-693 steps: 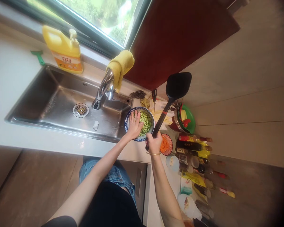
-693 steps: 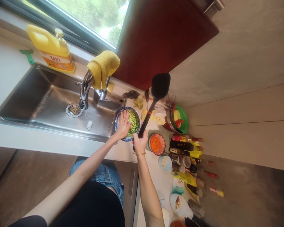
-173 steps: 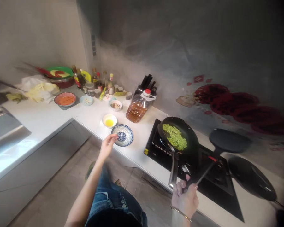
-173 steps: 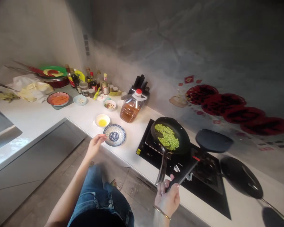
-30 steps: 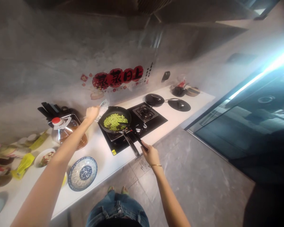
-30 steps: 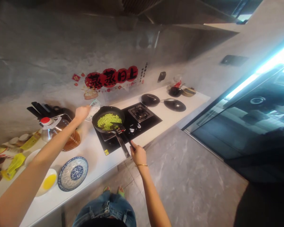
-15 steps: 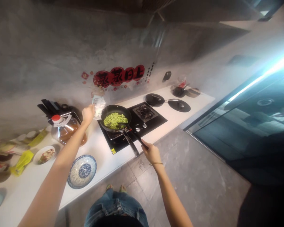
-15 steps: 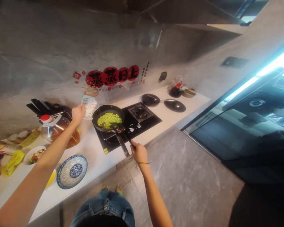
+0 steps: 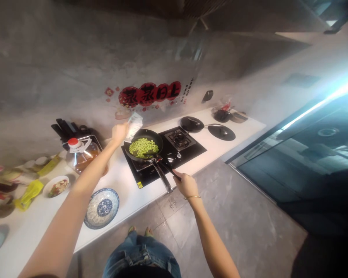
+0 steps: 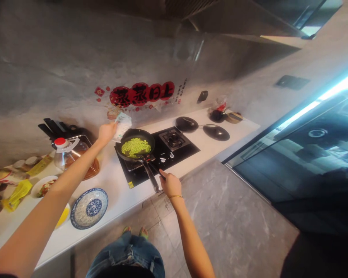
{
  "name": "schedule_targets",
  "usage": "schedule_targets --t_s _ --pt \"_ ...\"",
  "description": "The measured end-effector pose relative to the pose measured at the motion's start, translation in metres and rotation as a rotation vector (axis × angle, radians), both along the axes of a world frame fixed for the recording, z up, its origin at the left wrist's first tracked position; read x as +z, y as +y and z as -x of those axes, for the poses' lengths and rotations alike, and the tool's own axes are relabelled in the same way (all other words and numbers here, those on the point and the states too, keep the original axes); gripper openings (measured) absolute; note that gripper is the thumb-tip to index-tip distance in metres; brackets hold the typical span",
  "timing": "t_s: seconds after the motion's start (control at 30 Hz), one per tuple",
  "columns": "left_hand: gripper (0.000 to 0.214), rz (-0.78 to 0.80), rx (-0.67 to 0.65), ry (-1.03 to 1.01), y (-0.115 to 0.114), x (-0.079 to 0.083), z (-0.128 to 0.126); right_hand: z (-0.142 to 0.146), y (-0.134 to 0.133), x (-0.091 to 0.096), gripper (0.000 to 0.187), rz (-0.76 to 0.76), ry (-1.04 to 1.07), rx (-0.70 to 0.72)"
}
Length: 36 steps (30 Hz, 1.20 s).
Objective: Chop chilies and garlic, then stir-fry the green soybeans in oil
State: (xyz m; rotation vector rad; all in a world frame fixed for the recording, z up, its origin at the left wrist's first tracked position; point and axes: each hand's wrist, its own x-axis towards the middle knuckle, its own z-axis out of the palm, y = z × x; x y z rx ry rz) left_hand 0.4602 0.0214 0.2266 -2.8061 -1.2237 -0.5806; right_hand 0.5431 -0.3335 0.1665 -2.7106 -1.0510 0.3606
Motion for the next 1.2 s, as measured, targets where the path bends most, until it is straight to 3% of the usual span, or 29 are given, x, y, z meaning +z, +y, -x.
schedule_targets --t_s 0.23,0.47,0.7,0.87,1.03,1.2 --pt "0.051 0.019 -0.057 0.134 0.007 -0.012 -0.028 0.003 -0.012 -0.005 0.041 -0.024 0.005 -0.036" --pt "0.051 0.012 -0.031 0.135 0.008 -0.020 -0.019 0.005 -0.013 -0.001 0.041 -0.023 0.016 -0.037" --pt "0.049 0.028 -0.028 0.059 -0.005 -0.012 0.002 0.000 -0.007 0.011 0.040 0.016 -0.008 -0.006" --pt "0.046 0.022 0.077 -0.293 -0.012 -0.018 0.037 -0.007 0.001 0.023 0.041 0.065 -0.033 0.052" --pt "0.044 0.116 0.188 -0.827 -0.034 -0.043 0.080 -0.015 0.013 0.040 0.039 0.087 -0.093 0.109" --pt "0.039 0.165 0.316 -1.133 -0.066 -0.072 0.121 -0.019 0.018 0.044 0.038 0.095 -0.187 0.163"
